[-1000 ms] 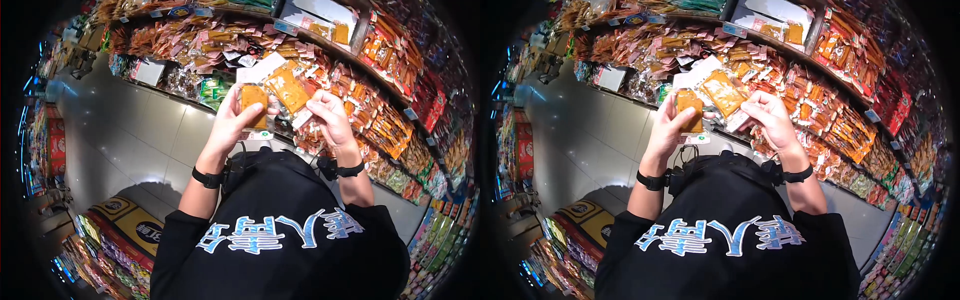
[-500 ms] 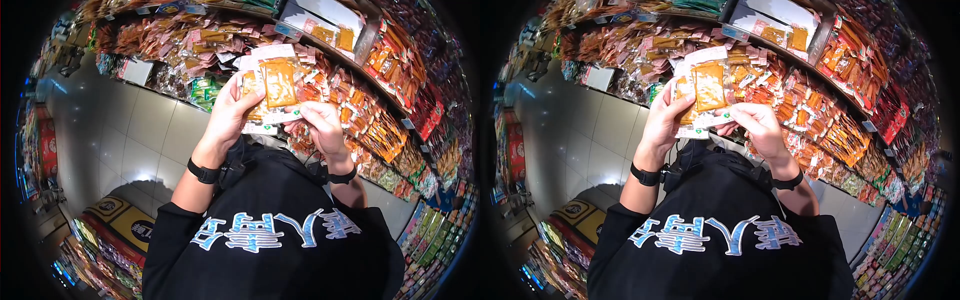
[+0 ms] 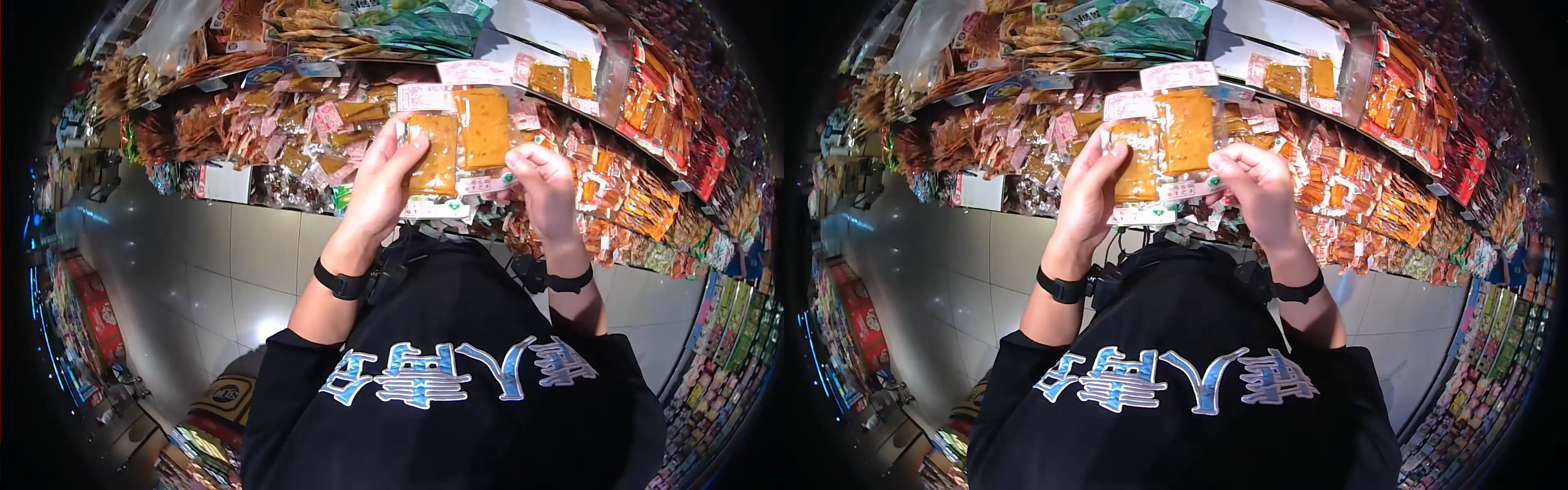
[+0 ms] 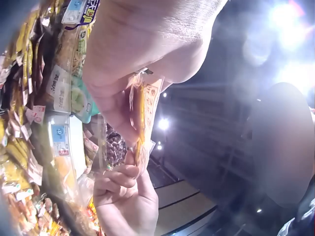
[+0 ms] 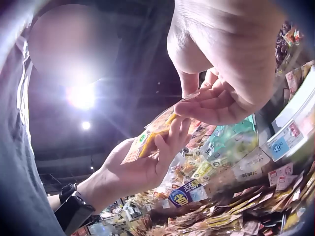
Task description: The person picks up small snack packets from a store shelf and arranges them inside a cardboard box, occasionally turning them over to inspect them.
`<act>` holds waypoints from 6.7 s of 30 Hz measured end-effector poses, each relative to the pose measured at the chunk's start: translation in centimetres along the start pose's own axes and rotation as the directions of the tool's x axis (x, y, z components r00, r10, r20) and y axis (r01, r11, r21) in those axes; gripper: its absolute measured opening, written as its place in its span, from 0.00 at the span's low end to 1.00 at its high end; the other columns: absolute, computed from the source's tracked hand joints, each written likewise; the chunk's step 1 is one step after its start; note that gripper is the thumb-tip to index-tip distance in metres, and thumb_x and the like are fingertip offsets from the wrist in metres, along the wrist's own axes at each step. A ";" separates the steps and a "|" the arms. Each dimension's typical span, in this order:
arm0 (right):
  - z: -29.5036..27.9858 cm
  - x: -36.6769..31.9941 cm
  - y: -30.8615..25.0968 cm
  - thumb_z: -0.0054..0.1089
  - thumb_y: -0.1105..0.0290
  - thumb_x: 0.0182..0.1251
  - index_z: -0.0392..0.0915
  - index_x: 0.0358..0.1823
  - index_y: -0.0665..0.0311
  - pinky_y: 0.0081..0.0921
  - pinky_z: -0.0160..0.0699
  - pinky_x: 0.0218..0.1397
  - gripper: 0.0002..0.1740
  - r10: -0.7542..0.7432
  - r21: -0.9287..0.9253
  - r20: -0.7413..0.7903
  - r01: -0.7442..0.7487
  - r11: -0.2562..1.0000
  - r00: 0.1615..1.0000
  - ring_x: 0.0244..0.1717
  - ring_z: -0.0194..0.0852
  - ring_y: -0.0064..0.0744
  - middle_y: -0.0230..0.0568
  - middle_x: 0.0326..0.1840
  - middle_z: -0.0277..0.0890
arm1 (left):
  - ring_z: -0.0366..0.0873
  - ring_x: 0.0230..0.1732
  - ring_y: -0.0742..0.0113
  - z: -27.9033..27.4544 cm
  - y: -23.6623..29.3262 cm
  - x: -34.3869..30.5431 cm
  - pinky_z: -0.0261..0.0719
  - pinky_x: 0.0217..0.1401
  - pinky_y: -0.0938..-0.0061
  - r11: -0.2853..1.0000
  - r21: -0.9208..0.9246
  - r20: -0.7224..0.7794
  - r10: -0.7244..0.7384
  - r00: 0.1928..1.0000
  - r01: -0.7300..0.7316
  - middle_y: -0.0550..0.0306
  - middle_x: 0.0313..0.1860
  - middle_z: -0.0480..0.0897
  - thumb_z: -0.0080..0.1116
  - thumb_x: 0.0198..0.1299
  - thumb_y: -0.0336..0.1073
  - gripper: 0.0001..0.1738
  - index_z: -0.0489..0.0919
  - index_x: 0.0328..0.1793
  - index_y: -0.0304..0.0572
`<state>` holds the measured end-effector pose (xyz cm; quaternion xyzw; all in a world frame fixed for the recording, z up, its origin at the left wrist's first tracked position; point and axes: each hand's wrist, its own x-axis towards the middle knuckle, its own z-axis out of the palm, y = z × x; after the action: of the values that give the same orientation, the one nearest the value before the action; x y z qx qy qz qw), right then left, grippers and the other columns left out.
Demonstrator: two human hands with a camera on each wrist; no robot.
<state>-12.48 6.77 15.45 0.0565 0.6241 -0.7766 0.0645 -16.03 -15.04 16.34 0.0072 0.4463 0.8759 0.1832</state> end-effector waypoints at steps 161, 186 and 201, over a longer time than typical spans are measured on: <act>4.9 1.1 0.5 0.54 0.88 0.62 0.37 0.80 0.67 0.39 0.75 0.70 0.49 -0.091 0.171 0.147 0.065 0.983 0.985 0.66 0.76 0.45 0.52 0.71 0.66 | 0.86 0.51 0.60 -3.8 2.2 4.5 0.85 0.58 0.65 0.990 0.098 0.116 -0.116 0.986 0.105 0.46 0.55 0.85 0.52 0.65 0.26 0.18 0.76 0.59 0.25; 6.8 0.5 2.3 0.72 0.80 0.60 0.57 0.76 0.64 0.16 0.69 0.42 0.45 -0.261 -0.179 0.042 0.264 0.948 0.964 0.36 0.66 0.15 0.27 0.34 0.66 | 0.88 0.46 0.59 -4.2 2.9 4.6 0.89 0.51 0.63 0.947 -0.146 -0.016 -0.291 0.957 0.286 0.45 0.49 0.86 0.59 0.65 0.27 0.15 0.78 0.57 0.28; 6.6 0.9 0.8 0.74 0.61 0.59 0.60 0.78 0.64 0.31 0.72 0.29 0.48 -0.202 -0.644 0.139 0.244 0.725 0.969 0.22 0.71 0.32 0.37 0.23 0.70 | 0.86 0.49 0.62 -3.3 1.4 3.5 0.86 0.54 0.68 0.971 0.095 0.094 -0.228 0.969 0.220 0.51 0.49 0.86 0.61 0.66 0.25 0.18 0.77 0.61 0.31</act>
<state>-13.23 0.15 15.94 -0.0682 0.8567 -0.5113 0.0050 -20.33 -17.22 14.88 0.0103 0.4704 0.8285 0.3036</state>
